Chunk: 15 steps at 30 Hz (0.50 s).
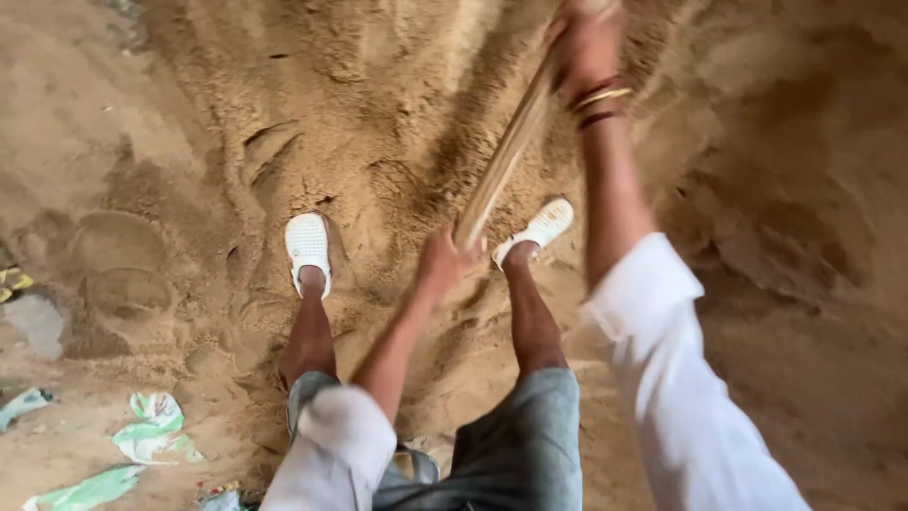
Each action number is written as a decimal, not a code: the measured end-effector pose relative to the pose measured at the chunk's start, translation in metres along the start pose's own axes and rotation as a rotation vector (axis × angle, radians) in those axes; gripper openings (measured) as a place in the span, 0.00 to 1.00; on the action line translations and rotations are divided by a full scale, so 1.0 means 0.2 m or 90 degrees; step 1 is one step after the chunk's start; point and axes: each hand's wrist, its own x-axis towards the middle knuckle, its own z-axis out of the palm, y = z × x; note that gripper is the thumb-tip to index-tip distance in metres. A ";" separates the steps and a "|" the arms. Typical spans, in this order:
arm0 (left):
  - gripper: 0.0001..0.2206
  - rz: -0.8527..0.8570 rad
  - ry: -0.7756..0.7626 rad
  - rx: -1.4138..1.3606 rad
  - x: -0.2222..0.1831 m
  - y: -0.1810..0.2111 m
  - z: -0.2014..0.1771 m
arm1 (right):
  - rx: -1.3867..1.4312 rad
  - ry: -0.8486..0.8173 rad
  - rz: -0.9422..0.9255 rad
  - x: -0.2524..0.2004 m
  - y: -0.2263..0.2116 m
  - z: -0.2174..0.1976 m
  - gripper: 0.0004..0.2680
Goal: The person stands in a sand pit and repeatedly digs into the sand wall with a long-handled hoe, loosening and scooping sand. They periodically scoop sand into a metal basin and reposition the basin while continuing to dig.
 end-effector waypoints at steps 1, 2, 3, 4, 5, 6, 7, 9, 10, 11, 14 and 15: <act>0.23 -0.107 -0.002 -0.035 -0.09 -0.04 0.03 | -0.025 -0.084 -0.002 0.03 0.26 0.08 0.10; 0.24 -0.214 -0.003 -0.072 -0.18 -0.06 0.07 | -0.049 -0.168 -0.005 0.06 0.50 0.15 0.12; 0.24 -0.216 0.007 -0.069 -0.22 -0.27 0.13 | -0.041 -0.176 -0.006 -0.04 0.61 0.24 0.12; 0.23 -0.081 0.088 -0.054 -0.26 -0.48 0.19 | -0.072 -0.114 0.062 -0.13 0.70 0.32 0.08; 0.21 0.056 0.159 -0.036 -0.31 -0.68 0.25 | -0.105 -0.046 0.133 -0.24 0.80 0.37 0.06; 0.21 0.053 0.161 -0.030 -0.36 -0.70 0.21 | -0.099 -0.047 0.136 -0.34 0.75 0.44 0.06; 0.19 0.013 0.151 0.002 -0.43 -0.71 0.20 | -0.063 0.024 0.256 -0.46 0.70 0.46 0.08; 0.17 -0.017 0.134 0.037 -0.56 -0.68 0.19 | -0.022 0.105 0.369 -0.69 0.61 0.45 0.11; 0.17 -0.122 0.116 0.045 -0.62 -0.65 0.18 | -0.050 0.067 0.323 -0.81 0.57 0.42 0.09; 0.17 -0.235 0.096 0.053 -0.72 -0.63 0.18 | -0.083 0.026 0.287 -0.97 0.55 0.39 0.10; 0.17 -0.222 0.106 0.175 -1.04 -1.03 0.37 | -0.737 -0.132 -0.303 -1.28 1.70 -0.01 0.09; 0.17 -0.216 0.103 0.177 -1.09 -1.10 0.40 | -0.738 -0.126 -0.303 -1.52 1.33 -0.03 0.09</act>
